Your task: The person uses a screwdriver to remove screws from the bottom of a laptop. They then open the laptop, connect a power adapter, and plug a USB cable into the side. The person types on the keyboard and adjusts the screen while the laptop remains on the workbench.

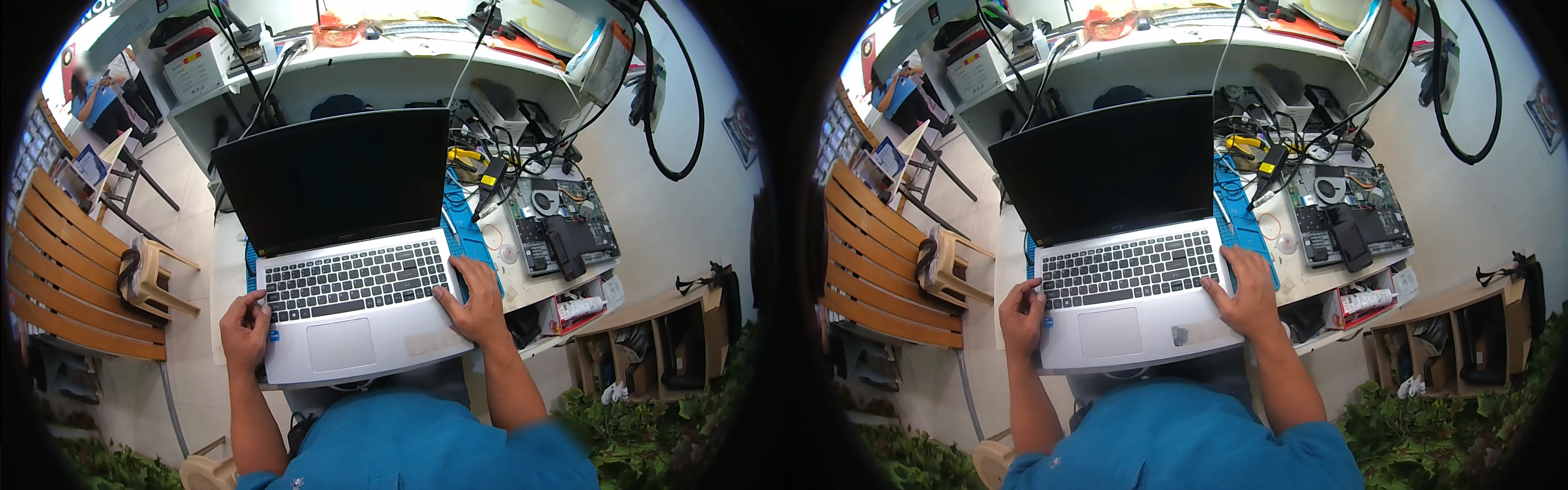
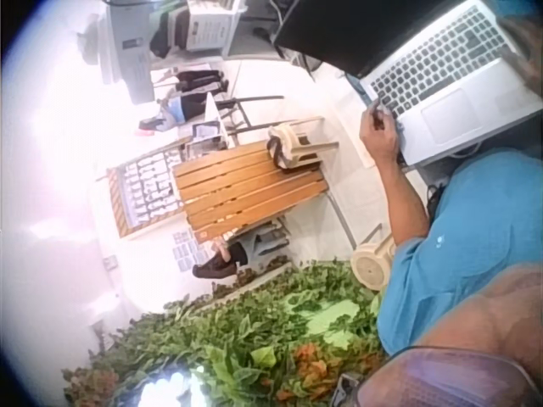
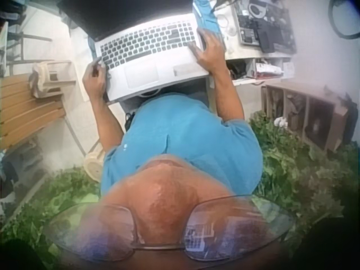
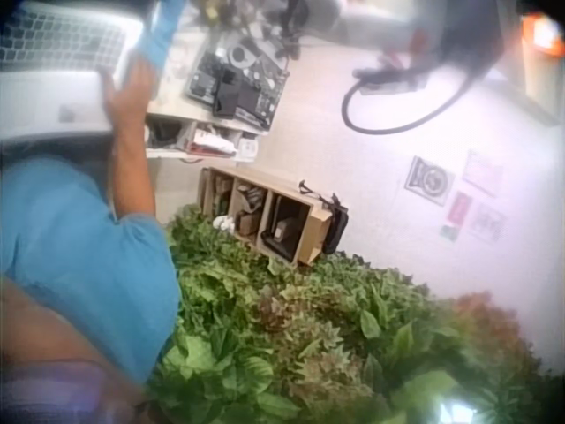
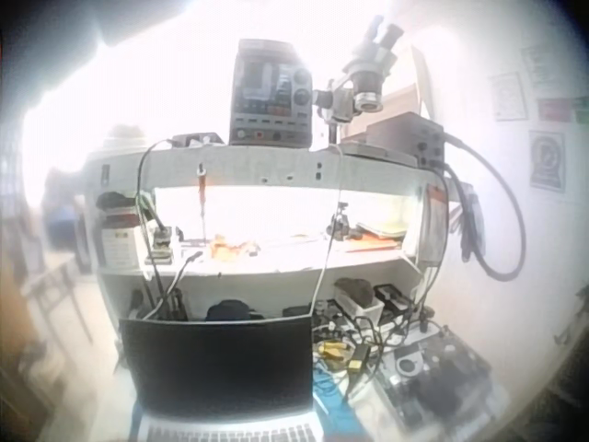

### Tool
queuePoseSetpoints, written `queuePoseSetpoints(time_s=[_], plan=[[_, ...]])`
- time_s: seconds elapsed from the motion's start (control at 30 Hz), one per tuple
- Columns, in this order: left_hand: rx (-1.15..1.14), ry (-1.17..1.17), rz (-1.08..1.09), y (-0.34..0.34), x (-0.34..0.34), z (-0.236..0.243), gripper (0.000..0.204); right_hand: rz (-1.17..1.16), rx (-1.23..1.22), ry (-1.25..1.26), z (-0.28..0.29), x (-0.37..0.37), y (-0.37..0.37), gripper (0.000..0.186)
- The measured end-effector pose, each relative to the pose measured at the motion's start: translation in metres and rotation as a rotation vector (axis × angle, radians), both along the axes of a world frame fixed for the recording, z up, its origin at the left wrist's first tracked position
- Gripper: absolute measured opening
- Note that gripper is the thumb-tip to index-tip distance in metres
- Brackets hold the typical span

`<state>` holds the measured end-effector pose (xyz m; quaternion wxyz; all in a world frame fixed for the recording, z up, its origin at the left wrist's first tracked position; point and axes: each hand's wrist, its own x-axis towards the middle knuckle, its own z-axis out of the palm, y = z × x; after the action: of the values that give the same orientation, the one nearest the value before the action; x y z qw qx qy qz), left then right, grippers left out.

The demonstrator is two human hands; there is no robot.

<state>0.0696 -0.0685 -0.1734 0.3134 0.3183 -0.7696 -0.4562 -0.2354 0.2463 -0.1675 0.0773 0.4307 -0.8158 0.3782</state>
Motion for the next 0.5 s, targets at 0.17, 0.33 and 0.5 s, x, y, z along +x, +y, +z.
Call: queuePoseSetpoints(time_s=[0.17,0.33,0.5], plan=[[0.047,0.048,0.011,-0.0051,-0.0037,-0.0026,0.026,0.003,-0.015,-0.005,-0.0007,0.0001,0.0008,0.064],[0.041,0.086,0.007,-0.0066,-0.0045,-0.0034,0.024,0.003,-0.016,0.027,-0.0038,-0.0001,0.0006,0.062],[0.058,0.089,-0.001,-0.0068,-0.0036,-0.0012,0.023,-0.003,-0.011,0.024,-0.0048,0.0005,-0.0001,0.062]])
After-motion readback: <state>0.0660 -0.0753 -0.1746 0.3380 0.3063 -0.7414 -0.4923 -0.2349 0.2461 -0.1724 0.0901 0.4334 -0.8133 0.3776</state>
